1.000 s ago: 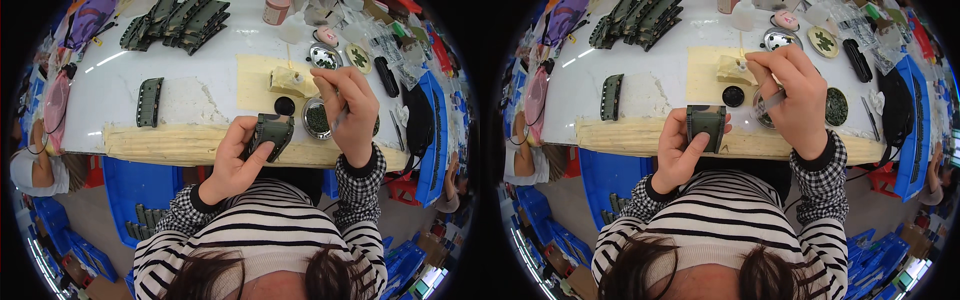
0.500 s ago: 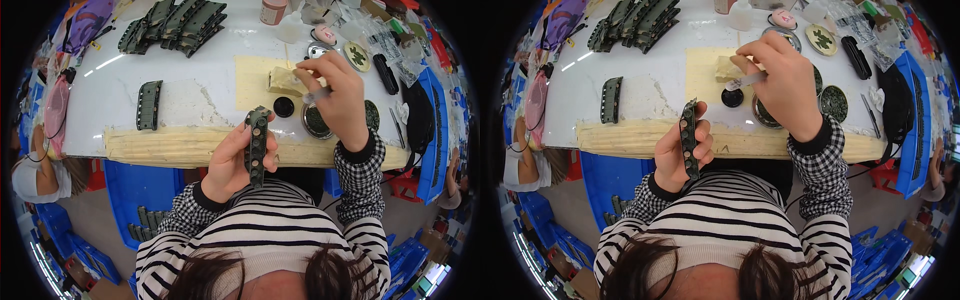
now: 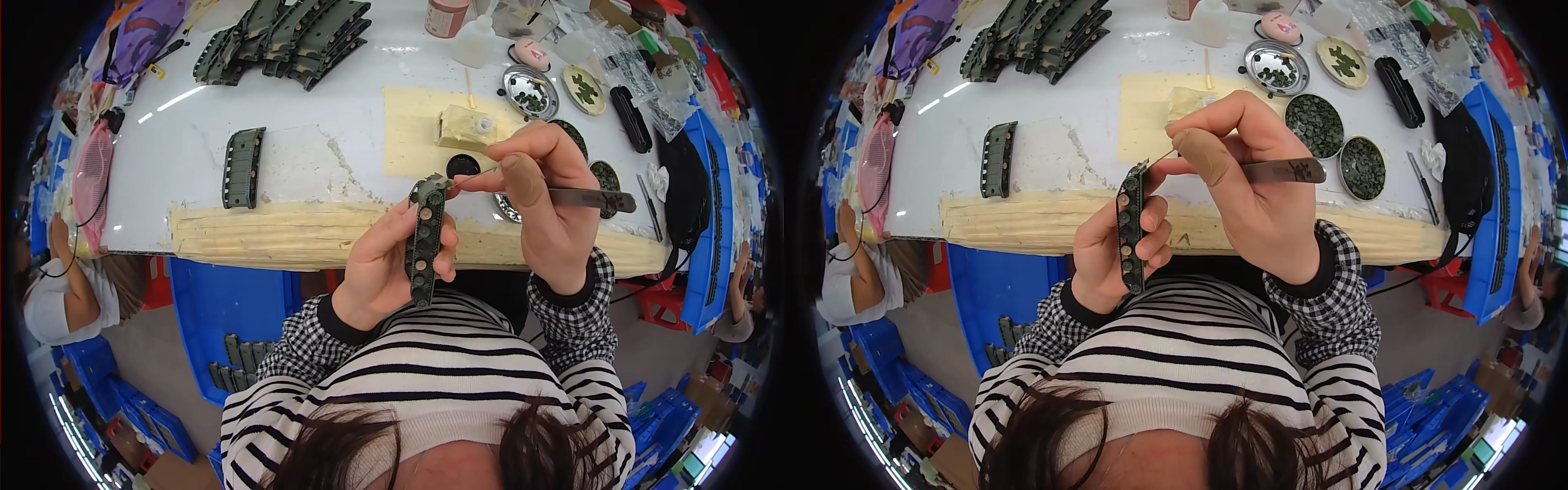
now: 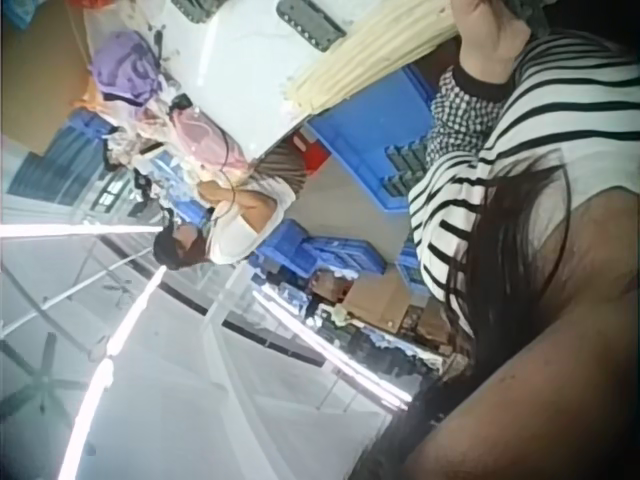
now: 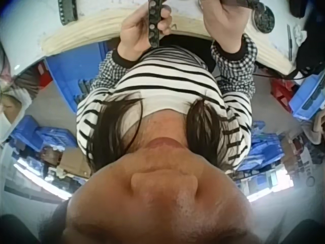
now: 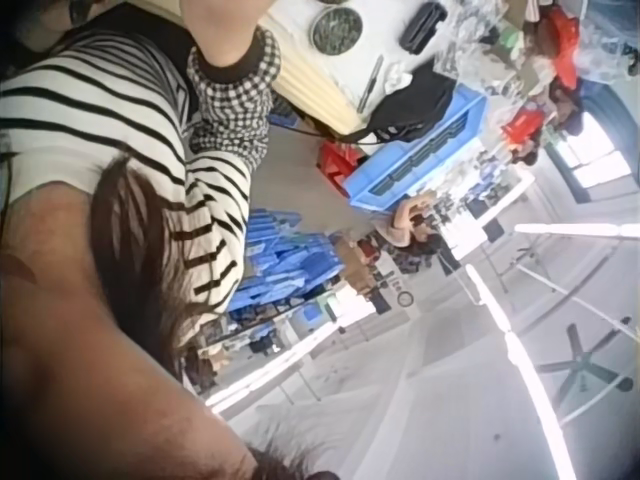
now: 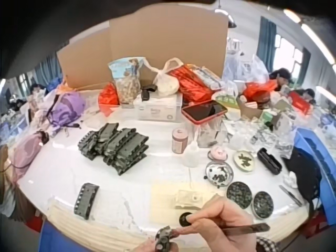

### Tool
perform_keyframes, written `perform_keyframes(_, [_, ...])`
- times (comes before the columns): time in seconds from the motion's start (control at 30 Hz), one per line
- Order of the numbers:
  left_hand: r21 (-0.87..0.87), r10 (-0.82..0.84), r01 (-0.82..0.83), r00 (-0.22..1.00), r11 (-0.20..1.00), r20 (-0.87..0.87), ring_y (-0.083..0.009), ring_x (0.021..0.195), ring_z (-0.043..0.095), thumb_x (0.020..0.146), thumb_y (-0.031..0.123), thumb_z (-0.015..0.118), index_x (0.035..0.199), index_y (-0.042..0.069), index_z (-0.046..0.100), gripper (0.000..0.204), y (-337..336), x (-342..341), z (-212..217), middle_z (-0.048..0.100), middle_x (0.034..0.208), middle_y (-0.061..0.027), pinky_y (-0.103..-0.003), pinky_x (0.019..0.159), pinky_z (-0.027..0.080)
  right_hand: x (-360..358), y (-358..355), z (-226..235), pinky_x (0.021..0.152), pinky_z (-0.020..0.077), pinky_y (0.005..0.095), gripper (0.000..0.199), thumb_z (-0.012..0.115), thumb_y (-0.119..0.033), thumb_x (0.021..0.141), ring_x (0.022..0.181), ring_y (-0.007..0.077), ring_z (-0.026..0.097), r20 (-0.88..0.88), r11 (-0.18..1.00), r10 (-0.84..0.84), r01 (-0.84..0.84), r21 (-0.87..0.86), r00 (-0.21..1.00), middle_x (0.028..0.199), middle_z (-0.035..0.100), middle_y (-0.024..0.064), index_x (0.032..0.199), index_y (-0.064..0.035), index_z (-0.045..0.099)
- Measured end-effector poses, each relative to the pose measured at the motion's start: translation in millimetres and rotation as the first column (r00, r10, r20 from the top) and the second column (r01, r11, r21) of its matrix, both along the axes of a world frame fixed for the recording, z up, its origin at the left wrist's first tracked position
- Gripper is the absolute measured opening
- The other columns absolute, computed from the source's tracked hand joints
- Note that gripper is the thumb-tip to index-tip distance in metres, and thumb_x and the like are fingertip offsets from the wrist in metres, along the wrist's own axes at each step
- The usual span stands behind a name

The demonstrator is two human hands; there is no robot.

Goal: Assembling small plastic model tanks by attaching detailed components using tweezers.

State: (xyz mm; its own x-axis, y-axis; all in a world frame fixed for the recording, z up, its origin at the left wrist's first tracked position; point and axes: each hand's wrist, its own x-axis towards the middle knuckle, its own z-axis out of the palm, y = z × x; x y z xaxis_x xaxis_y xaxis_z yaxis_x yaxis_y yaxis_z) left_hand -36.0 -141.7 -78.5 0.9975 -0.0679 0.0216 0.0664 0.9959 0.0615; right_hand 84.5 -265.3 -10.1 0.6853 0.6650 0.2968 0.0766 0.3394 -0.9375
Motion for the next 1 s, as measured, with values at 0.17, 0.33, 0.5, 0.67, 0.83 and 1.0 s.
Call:
perform_keyframes(0.17, [-0.009,-0.005,0.005,1.000,1.000,0.006,-0.0218,0.078,0.063,0.100,0.021,0.040,0.139,-0.005,0.029,0.049,-0.9,-0.4,-1.4,0.062,0.098,-0.0148,-0.035,0.073,0.057,-0.5,0.0,-0.7,0.075,0.0586,0.0286,0.018,0.056,-0.012,0.095,0.081,0.0145,0.065,0.010,0.999,-0.024,0.024,-0.021,1.000,0.093,0.060,0.0093,0.101,0.0057,0.054])
perform_keyframes(0.33, [-0.009,-0.005,0.005,1.000,1.000,0.004,-0.0220,0.078,0.063,0.100,0.022,0.040,0.140,-0.005,0.029,0.049,-0.7,-0.6,-1.0,0.062,0.098,-0.0146,-0.036,0.073,0.056,-0.3,0.4,-1.4,0.074,0.0588,0.0285,0.018,0.056,-0.012,0.096,0.082,0.0142,0.065,0.014,0.999,-0.025,0.025,-0.025,1.000,0.093,0.060,0.0092,0.101,0.0056,0.054])
perform_keyframes(0.5, [-0.010,-0.003,0.003,1.000,1.000,-0.002,-0.0221,0.078,0.063,0.100,0.022,0.041,0.139,-0.005,0.029,0.049,-1.2,-0.7,-0.9,0.062,0.098,-0.0147,-0.035,0.073,0.056,1.4,0.1,-3.3,0.075,0.0590,0.0291,0.017,0.055,-0.011,0.095,0.081,0.0142,0.065,0.020,1.000,-0.015,0.016,-0.017,1.000,0.093,0.060,0.0091,0.100,0.0058,0.054])
perform_keyframes(0.67, [-0.004,0.004,-0.004,1.000,1.000,-0.015,-0.0228,0.078,0.064,0.100,0.023,0.040,0.139,-0.003,0.031,0.047,0.3,-2.1,-3.1,0.062,0.098,-0.0156,-0.036,0.074,0.056,3.8,-0.4,0.3,0.068,0.0557,0.0246,0.014,0.056,-0.008,0.094,0.077,0.0125,0.064,0.040,0.990,-0.123,0.125,-0.059,0.992,0.089,0.061,0.0071,0.098,0.0052,0.056])
perform_keyframes(0.83, [0.273,0.095,-0.059,0.988,0.960,-0.120,-0.0244,0.088,0.065,0.102,0.025,0.036,0.140,0.002,0.032,0.044,7.9,-6.8,2.9,0.061,0.109,-0.0179,-0.040,0.086,0.054,35.6,-4.3,-11.5,0.055,0.0455,0.0236,0.007,0.063,-0.001,0.087,0.065,0.0082,0.059,0.628,0.824,-0.318,0.535,-0.187,0.710,0.082,0.061,0.0045,0.092,0.0028,0.062])
perform_keyframes(1.0, [0.551,0.225,-0.102,0.961,0.828,-0.162,-0.0249,0.102,0.061,0.103,0.029,0.032,0.147,0.003,0.022,0.052,10.7,-1.8,33.0,0.057,0.116,-0.0184,-0.045,0.096,0.049,43.0,2.8,-17.2,0.052,0.0449,0.0287,0.008,0.066,0.001,0.081,0.060,0.0208,0.057,0.816,0.785,-0.181,0.580,-0.216,0.549,0.078,0.059,0.0084,0.088,-0.0018,0.064])
